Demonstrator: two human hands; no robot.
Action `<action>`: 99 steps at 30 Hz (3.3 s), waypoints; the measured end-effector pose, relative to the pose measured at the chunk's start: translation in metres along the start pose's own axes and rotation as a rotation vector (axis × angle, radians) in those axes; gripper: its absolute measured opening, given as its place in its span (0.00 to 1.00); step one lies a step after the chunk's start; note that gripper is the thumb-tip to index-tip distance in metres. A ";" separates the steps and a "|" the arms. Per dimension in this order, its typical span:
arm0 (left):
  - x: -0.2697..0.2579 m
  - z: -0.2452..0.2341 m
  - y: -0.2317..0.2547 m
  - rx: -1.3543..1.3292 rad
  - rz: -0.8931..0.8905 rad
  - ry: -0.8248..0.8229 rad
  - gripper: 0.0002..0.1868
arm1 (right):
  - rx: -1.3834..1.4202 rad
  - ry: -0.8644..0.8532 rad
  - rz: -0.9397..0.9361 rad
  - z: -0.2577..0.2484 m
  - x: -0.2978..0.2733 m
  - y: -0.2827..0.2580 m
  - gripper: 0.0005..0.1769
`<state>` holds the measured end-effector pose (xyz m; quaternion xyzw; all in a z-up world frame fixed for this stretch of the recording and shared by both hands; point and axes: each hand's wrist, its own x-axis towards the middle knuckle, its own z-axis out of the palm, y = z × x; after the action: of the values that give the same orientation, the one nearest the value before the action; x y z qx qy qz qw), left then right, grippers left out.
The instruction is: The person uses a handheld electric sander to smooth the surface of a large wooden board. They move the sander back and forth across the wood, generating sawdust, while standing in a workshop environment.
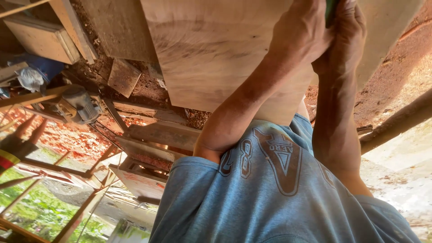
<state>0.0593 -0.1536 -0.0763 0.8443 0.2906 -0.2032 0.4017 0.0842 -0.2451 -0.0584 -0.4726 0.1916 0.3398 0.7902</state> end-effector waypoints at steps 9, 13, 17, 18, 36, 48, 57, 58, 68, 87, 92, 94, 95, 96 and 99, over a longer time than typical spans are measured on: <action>-0.001 -0.051 -0.040 -0.098 0.012 0.141 0.25 | -0.004 -0.053 0.044 0.049 0.019 0.034 0.13; -0.009 -0.082 -0.053 -0.047 -0.048 0.132 0.25 | 0.016 -0.120 0.023 0.074 0.023 0.055 0.12; -0.014 -0.112 -0.070 -0.100 -0.136 0.125 0.24 | 0.029 -0.097 0.058 0.097 0.026 0.075 0.14; -0.016 -0.117 -0.074 -0.103 -0.137 0.124 0.24 | 0.026 -0.096 0.059 0.103 0.025 0.078 0.14; -0.019 -0.195 -0.159 -0.104 -0.243 0.193 0.21 | -0.025 -0.209 0.099 0.197 0.036 0.144 0.15; -0.034 -0.241 -0.190 -0.269 -0.219 0.305 0.19 | -0.003 -0.332 0.125 0.251 0.032 0.167 0.10; -0.048 -0.247 -0.210 -0.438 -0.218 0.364 0.24 | 0.018 -0.427 0.160 0.266 0.026 0.185 0.13; -0.052 -0.247 -0.211 -0.437 -0.162 0.404 0.24 | 0.023 -0.444 0.153 0.266 0.024 0.185 0.15; -0.070 -0.217 -0.168 -0.428 -0.121 0.405 0.29 | -0.058 -0.396 0.206 0.240 -0.005 0.140 0.33; -0.054 -0.117 -0.049 -0.300 -0.066 0.210 0.32 | 0.062 -0.264 0.043 0.106 -0.017 0.060 0.33; -0.053 -0.092 -0.021 -0.259 -0.069 0.176 0.33 | 0.051 -0.211 -0.007 0.078 -0.021 0.039 0.34; -0.052 -0.086 -0.014 -0.249 -0.069 0.169 0.33 | 0.051 -0.199 -0.007 0.068 -0.021 0.033 0.36; -0.052 -0.083 -0.010 -0.242 -0.074 0.166 0.33 | 0.048 -0.190 -0.002 0.064 -0.022 0.030 0.38; -0.053 -0.081 -0.005 -0.239 -0.073 0.165 0.33 | 0.051 -0.189 -0.002 0.059 -0.023 0.026 0.38; -0.052 -0.071 0.007 -0.250 -0.090 0.134 0.33 | 0.034 -0.181 0.009 0.045 -0.025 0.017 0.40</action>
<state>0.0327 -0.1180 0.0002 0.7856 0.3773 -0.1265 0.4737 0.0538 -0.2088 -0.0320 -0.4257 0.1273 0.3813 0.8107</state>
